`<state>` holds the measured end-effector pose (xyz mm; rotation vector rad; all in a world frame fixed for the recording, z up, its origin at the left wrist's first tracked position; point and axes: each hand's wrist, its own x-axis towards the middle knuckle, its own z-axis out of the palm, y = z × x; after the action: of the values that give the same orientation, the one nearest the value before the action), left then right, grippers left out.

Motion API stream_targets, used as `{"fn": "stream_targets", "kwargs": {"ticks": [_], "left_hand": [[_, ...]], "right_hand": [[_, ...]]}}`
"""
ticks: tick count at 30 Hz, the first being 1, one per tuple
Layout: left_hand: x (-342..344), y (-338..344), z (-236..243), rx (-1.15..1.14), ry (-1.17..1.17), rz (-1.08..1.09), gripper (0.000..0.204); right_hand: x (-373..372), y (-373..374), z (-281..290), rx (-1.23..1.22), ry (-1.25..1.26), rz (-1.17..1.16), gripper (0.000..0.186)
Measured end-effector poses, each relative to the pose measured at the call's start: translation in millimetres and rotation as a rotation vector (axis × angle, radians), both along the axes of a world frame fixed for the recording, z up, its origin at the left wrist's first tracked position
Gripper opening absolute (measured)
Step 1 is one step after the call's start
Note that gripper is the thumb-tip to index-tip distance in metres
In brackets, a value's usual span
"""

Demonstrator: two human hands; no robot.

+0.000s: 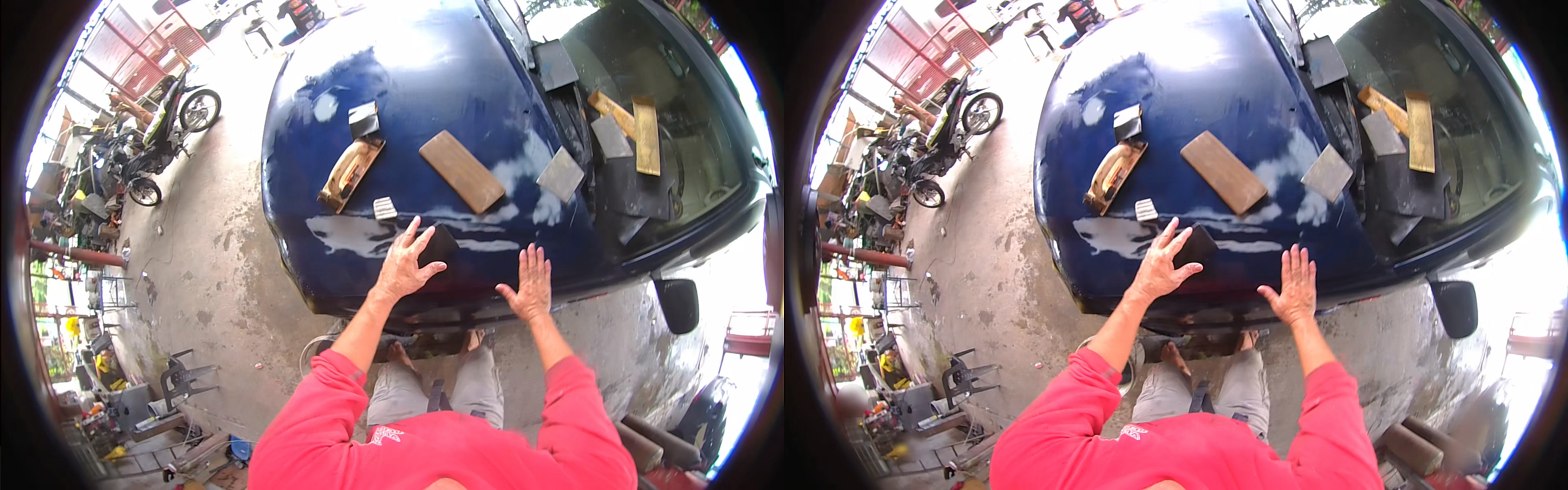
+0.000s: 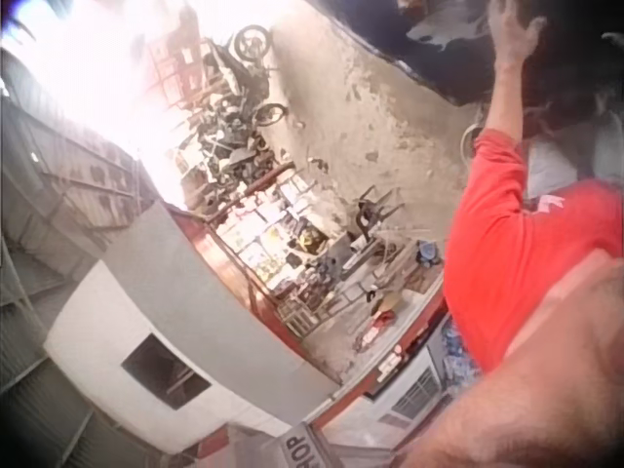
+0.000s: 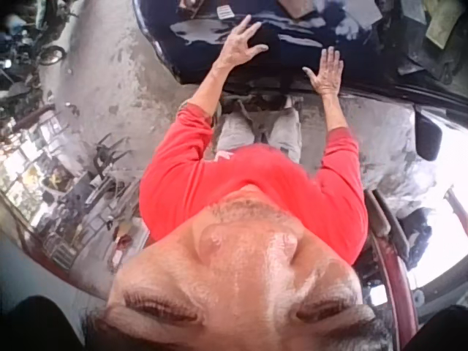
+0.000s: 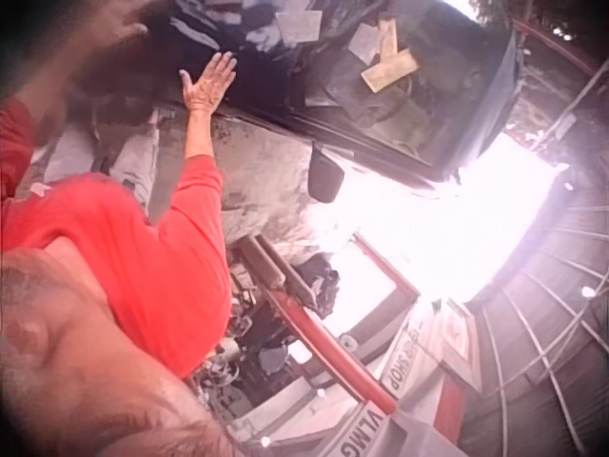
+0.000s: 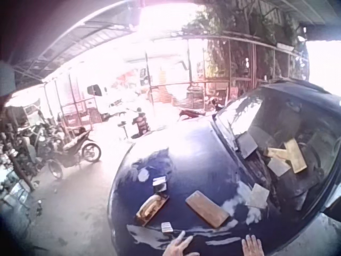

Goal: The person sands the hood of a dark-colored car using sandpaper and a sanding block. They repeatedly dip the sandpaper into a bucket of water and continue sanding different areas of the hood surface.

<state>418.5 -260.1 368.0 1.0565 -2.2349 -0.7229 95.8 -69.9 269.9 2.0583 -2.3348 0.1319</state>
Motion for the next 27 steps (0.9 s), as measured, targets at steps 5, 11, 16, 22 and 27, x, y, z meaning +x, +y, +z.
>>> {"fn": "stream_targets", "kwargs": {"ticks": [5,11,16,22,27], "left_hand": [[-14,-148,19,-0.470,-0.305,0.356,0.099],[-8,-283,-22,0.174,-0.896,0.280,0.101],[3,-297,-29,0.007,-0.861,0.076,0.064],[-79,-275,58,-0.088,-0.609,0.135,0.057],[-270,-231,129,-0.055,-0.222,-0.061,0.070]], "right_hand": [[-1,0,10,0.051,-0.040,0.006,0.122],[-10,1,12,0.160,-0.171,0.022,0.122],[-13,2,11,0.160,-0.210,0.041,0.120],[-18,1,22,0.182,-0.268,0.053,0.120],[-47,5,47,0.187,-0.477,0.174,0.107]]}}
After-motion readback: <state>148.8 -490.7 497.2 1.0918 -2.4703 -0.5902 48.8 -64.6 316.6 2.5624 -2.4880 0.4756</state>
